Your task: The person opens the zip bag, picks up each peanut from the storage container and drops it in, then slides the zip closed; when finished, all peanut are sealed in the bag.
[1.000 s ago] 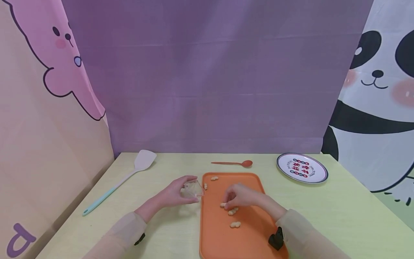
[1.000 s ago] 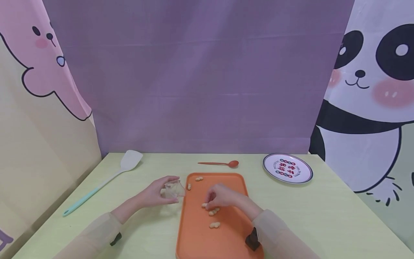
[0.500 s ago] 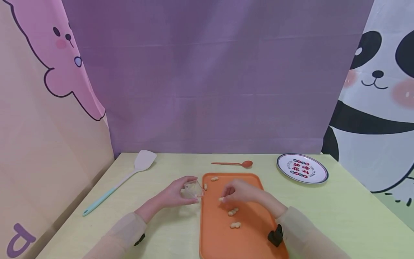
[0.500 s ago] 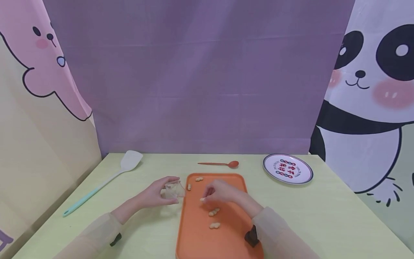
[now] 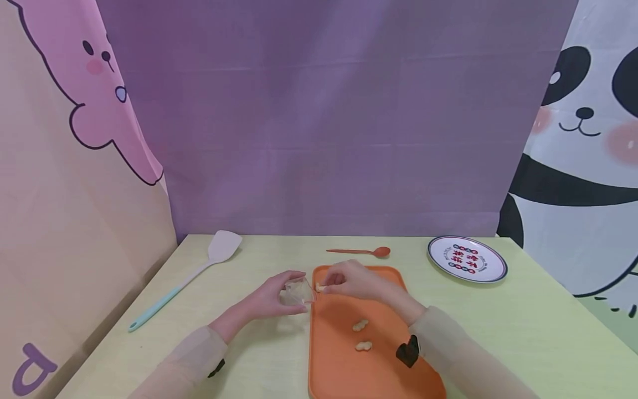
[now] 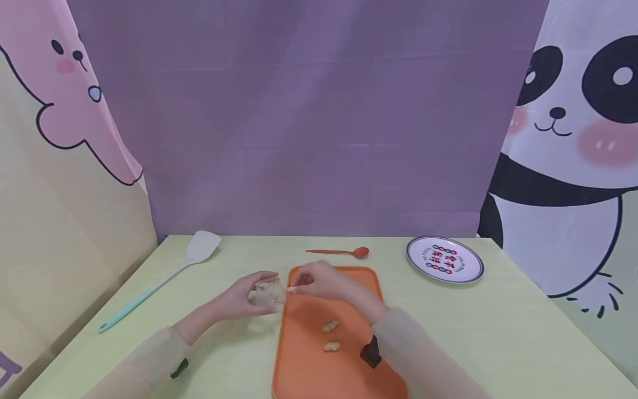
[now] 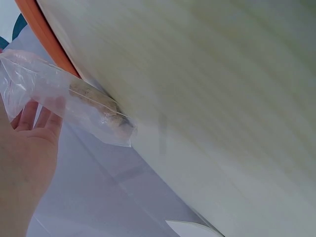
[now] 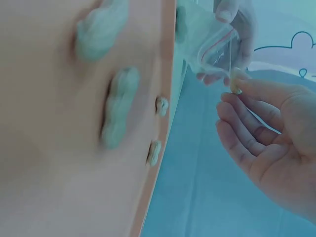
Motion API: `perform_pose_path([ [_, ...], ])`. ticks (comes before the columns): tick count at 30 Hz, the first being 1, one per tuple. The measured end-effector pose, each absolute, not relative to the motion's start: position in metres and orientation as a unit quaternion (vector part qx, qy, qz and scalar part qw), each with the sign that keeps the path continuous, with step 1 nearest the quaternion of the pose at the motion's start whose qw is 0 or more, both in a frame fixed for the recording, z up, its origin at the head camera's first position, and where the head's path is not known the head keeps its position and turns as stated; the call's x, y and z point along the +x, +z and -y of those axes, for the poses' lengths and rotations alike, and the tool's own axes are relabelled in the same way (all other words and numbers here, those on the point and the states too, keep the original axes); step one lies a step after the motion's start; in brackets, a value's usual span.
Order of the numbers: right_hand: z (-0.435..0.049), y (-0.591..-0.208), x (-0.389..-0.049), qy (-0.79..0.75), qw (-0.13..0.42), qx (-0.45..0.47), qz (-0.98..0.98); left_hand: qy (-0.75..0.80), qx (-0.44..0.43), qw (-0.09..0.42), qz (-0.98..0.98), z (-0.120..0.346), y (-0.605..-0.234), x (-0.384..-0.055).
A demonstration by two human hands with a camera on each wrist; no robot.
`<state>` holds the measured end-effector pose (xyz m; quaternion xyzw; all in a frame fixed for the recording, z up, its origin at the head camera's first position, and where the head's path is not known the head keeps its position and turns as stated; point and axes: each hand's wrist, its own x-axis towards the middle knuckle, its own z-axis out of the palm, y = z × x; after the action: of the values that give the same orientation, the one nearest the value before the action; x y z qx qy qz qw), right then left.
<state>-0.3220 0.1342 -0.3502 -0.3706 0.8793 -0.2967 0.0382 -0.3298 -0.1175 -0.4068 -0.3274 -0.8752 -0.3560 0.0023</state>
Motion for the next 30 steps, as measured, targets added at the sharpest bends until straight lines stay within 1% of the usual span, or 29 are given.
perform_pose_path([
  [5, -0.12, -0.351, -0.324, -0.312, 0.034, -0.407, -0.858, -0.358, -0.328, 0.002, 0.874, 0.116, -0.407, -0.33],
  [8, -0.113, -0.353, -0.326, -0.308, 0.02, -0.421, -0.853, -0.357, -0.328, 0.002, 0.875, 0.115, -0.407, -0.33],
  [24, -0.096, -0.359, -0.323, -0.297, 0.02, -0.412, -0.861, -0.367, -0.328, 0.002, 0.871, 0.116, -0.404, -0.327],
  [30, -0.1, -0.36, -0.322, -0.288, 0.005, -0.419, -0.861, -0.351, -0.339, 0.01, 0.873, 0.116, -0.405, -0.329],
])
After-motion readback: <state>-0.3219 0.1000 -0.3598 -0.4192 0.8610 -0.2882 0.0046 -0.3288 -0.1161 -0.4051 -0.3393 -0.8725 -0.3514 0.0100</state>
